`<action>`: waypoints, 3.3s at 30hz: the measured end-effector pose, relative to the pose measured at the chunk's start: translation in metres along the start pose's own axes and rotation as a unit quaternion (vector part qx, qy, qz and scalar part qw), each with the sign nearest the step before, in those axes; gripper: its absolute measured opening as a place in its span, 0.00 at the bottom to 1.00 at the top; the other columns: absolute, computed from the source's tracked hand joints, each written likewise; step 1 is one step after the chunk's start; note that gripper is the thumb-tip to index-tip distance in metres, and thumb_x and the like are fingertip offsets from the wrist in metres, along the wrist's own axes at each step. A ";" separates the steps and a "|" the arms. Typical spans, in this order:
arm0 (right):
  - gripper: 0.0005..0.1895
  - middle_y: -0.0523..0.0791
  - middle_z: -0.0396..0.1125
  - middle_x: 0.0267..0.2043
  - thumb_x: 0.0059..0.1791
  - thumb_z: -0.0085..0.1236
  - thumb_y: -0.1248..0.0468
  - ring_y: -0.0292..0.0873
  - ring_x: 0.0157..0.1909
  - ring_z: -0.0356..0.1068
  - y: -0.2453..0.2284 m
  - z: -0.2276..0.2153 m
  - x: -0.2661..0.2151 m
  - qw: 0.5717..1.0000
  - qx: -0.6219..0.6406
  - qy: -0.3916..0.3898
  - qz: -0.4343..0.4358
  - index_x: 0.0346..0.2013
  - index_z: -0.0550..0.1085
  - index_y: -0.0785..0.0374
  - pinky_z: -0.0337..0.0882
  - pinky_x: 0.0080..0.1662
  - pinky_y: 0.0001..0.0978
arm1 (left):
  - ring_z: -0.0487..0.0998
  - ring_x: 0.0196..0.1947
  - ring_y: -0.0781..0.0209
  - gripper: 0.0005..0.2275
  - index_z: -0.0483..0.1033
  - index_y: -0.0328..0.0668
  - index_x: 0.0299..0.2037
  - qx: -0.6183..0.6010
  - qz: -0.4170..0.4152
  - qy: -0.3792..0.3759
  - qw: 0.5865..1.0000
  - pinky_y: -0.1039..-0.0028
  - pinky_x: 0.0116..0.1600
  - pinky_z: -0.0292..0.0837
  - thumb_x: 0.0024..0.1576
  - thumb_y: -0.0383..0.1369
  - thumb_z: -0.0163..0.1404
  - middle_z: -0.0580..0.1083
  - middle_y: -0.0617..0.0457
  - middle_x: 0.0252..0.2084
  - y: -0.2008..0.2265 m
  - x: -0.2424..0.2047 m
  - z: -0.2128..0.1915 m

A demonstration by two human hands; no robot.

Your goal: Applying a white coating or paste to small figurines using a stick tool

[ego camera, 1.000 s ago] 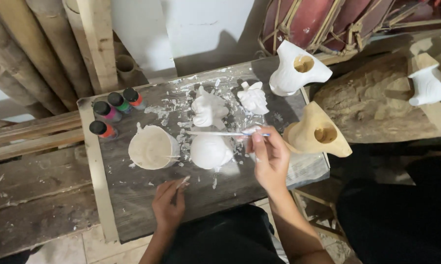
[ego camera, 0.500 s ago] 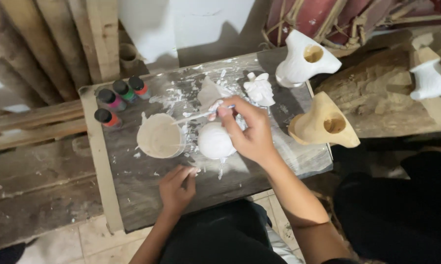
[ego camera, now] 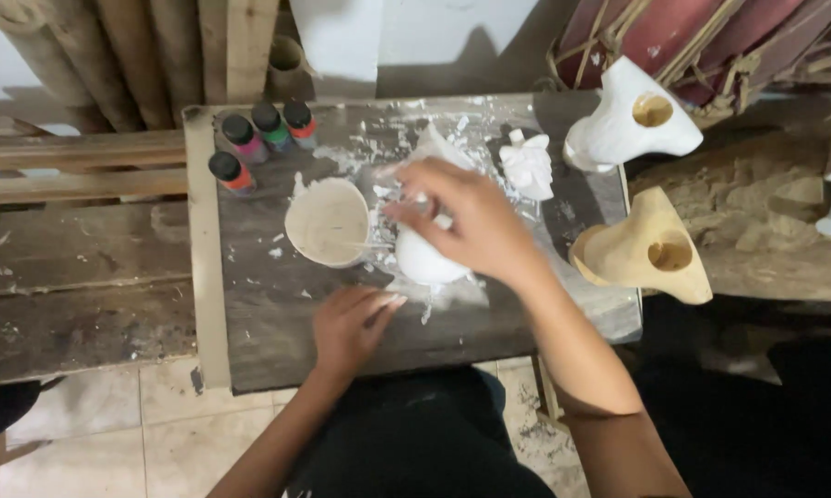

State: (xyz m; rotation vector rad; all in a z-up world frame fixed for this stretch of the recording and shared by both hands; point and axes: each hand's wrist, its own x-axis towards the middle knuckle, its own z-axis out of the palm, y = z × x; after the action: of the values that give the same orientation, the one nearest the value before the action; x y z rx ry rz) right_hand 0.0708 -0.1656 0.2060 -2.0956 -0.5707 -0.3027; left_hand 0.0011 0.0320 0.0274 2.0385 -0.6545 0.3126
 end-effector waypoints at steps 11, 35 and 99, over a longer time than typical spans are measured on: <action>0.16 0.57 0.76 0.35 0.48 0.50 0.77 0.59 0.40 0.76 0.051 -0.026 -0.122 0.972 -0.054 0.045 0.224 0.48 0.78 0.71 0.76 0.40 0.45 | 0.80 0.36 0.52 0.23 0.82 0.45 0.48 0.129 -0.125 -0.023 0.983 0.62 0.41 0.75 0.47 0.48 0.69 0.77 0.53 0.38 0.033 -0.010 0.012; 0.31 0.66 0.66 0.61 0.45 0.48 0.81 0.61 0.64 0.66 0.104 0.030 -0.192 0.945 0.101 0.074 0.301 0.65 0.68 0.75 0.71 0.60 0.49 | 0.69 0.58 0.41 0.38 0.43 0.29 0.76 -0.219 -0.362 -0.073 0.903 0.59 0.53 0.76 0.60 0.32 0.54 0.48 0.28 0.67 0.075 -0.019 0.059; 0.32 0.60 0.70 0.60 0.42 0.51 0.77 0.60 0.68 0.65 0.069 0.062 -0.224 0.967 0.101 0.083 0.219 0.64 0.68 0.76 0.65 0.65 0.53 | 0.61 0.66 0.28 0.46 0.56 0.38 0.74 -0.195 -0.340 -0.011 0.920 0.44 0.67 0.64 0.46 0.39 0.71 0.52 0.28 0.66 0.047 0.007 0.036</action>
State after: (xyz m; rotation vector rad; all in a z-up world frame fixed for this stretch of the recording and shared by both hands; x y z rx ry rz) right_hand -0.0873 -0.2101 0.0283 -1.9136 -0.0289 -0.1555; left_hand -0.0211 -0.0202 0.0447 1.7511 0.0162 -0.2372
